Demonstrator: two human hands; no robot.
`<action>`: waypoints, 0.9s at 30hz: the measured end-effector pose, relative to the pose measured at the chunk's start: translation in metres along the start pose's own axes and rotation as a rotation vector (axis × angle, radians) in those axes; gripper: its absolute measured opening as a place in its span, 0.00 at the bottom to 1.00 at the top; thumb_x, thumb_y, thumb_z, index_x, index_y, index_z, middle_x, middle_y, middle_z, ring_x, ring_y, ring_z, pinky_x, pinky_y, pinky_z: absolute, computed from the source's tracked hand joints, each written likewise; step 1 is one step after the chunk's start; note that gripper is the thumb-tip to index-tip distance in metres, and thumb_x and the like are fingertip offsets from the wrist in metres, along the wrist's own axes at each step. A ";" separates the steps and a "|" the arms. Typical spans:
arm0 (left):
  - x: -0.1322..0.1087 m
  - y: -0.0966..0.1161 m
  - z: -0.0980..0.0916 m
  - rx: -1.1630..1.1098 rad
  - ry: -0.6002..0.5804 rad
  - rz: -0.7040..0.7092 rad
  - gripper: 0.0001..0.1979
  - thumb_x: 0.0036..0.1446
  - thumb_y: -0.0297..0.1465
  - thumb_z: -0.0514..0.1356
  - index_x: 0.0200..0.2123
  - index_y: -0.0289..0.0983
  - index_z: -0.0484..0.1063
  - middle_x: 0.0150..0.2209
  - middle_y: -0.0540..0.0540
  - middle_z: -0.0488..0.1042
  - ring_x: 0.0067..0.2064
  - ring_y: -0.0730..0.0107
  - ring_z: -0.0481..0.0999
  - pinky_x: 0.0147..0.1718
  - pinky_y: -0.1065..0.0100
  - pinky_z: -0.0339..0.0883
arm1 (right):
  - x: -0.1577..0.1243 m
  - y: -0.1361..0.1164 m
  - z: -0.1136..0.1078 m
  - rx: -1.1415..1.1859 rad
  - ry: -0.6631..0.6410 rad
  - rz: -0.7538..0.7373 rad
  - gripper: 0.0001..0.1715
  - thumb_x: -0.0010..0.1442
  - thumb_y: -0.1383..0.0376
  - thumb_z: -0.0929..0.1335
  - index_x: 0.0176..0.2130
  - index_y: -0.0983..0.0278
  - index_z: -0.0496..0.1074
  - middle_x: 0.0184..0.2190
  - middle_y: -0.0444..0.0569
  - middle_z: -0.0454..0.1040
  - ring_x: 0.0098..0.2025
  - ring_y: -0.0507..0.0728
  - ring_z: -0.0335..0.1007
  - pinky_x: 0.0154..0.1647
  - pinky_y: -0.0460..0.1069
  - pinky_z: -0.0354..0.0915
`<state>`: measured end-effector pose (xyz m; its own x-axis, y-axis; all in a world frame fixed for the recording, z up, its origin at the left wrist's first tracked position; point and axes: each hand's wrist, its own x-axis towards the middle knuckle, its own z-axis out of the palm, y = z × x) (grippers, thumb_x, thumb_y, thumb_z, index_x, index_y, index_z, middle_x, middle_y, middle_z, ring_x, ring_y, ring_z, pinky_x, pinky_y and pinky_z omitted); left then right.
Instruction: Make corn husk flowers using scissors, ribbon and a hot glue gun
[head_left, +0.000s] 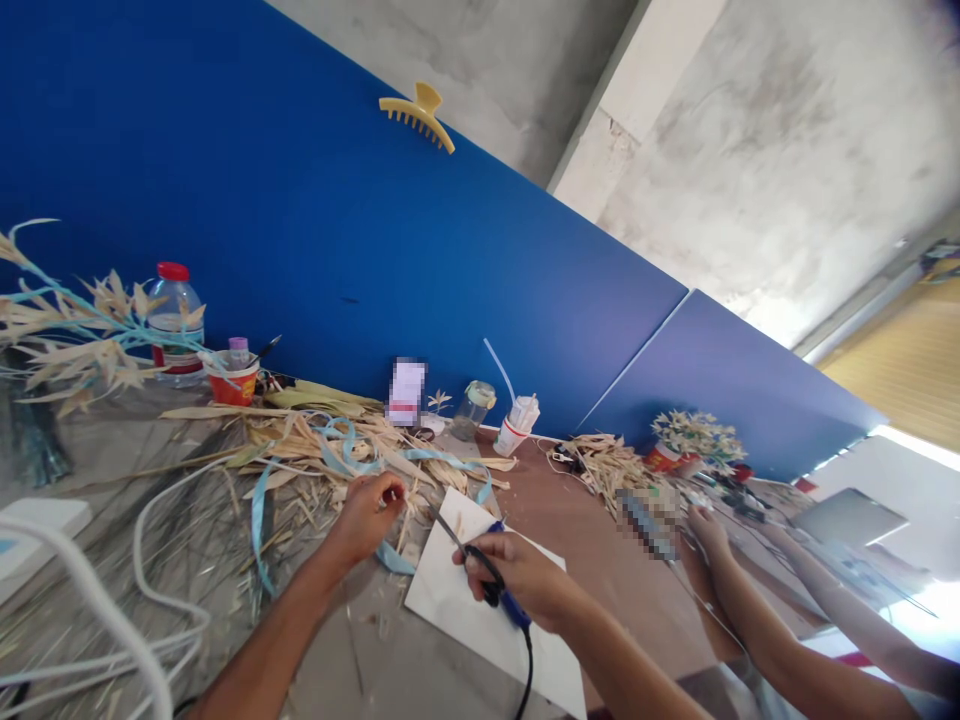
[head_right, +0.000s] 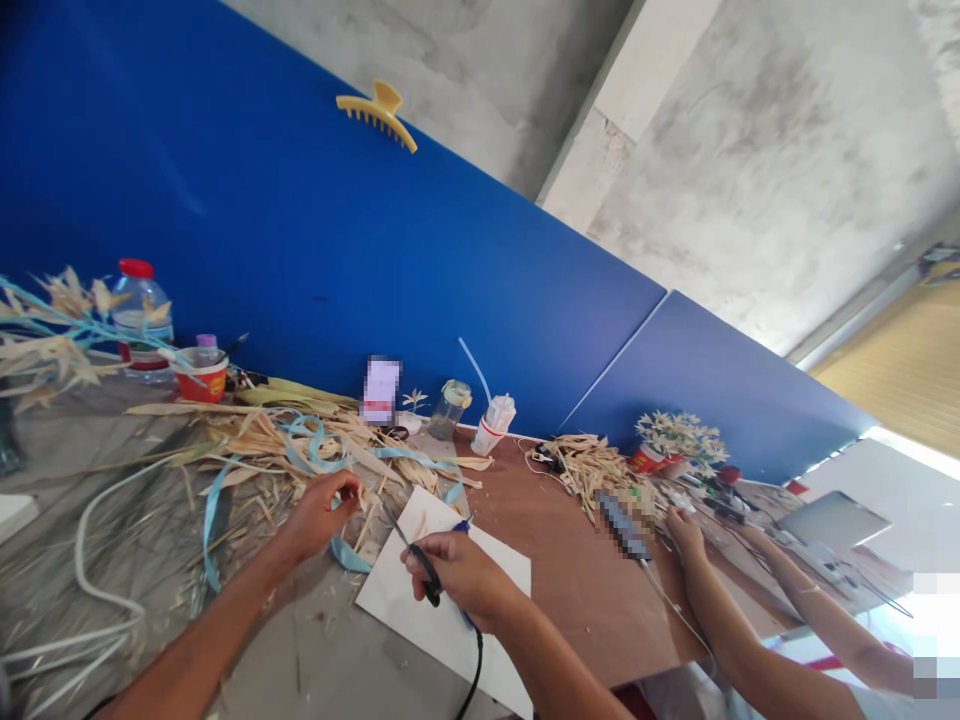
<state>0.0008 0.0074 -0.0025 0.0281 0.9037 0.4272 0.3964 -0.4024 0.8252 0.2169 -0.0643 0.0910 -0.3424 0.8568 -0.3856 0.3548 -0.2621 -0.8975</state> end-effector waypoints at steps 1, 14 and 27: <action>0.000 0.000 0.000 0.002 -0.004 0.002 0.04 0.47 0.27 0.56 0.25 0.40 0.69 0.24 0.51 0.73 0.30 0.66 0.71 0.39 0.63 0.62 | 0.000 0.000 0.000 0.002 0.001 0.004 0.26 0.43 0.49 0.72 0.33 0.69 0.74 0.18 0.43 0.68 0.23 0.49 0.56 0.27 0.46 0.52; -0.001 0.001 0.000 0.039 -0.016 -0.004 0.04 0.47 0.26 0.56 0.26 0.40 0.70 0.24 0.51 0.74 0.31 0.65 0.72 0.40 0.63 0.60 | 0.002 0.001 -0.001 0.003 -0.001 0.006 0.25 0.43 0.50 0.73 0.32 0.69 0.73 0.18 0.43 0.68 0.23 0.49 0.56 0.27 0.46 0.51; -0.002 -0.006 0.004 0.031 0.008 0.054 0.05 0.47 0.25 0.55 0.26 0.40 0.71 0.24 0.51 0.74 0.30 0.65 0.72 0.38 0.63 0.59 | -0.002 -0.004 -0.001 -0.021 0.019 0.015 0.22 0.44 0.52 0.72 0.31 0.68 0.74 0.17 0.42 0.67 0.23 0.49 0.55 0.28 0.47 0.51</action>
<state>0.0019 0.0087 -0.0098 0.0427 0.8797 0.4737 0.4232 -0.4454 0.7890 0.2170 -0.0642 0.0951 -0.3203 0.8611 -0.3948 0.3783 -0.2658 -0.8867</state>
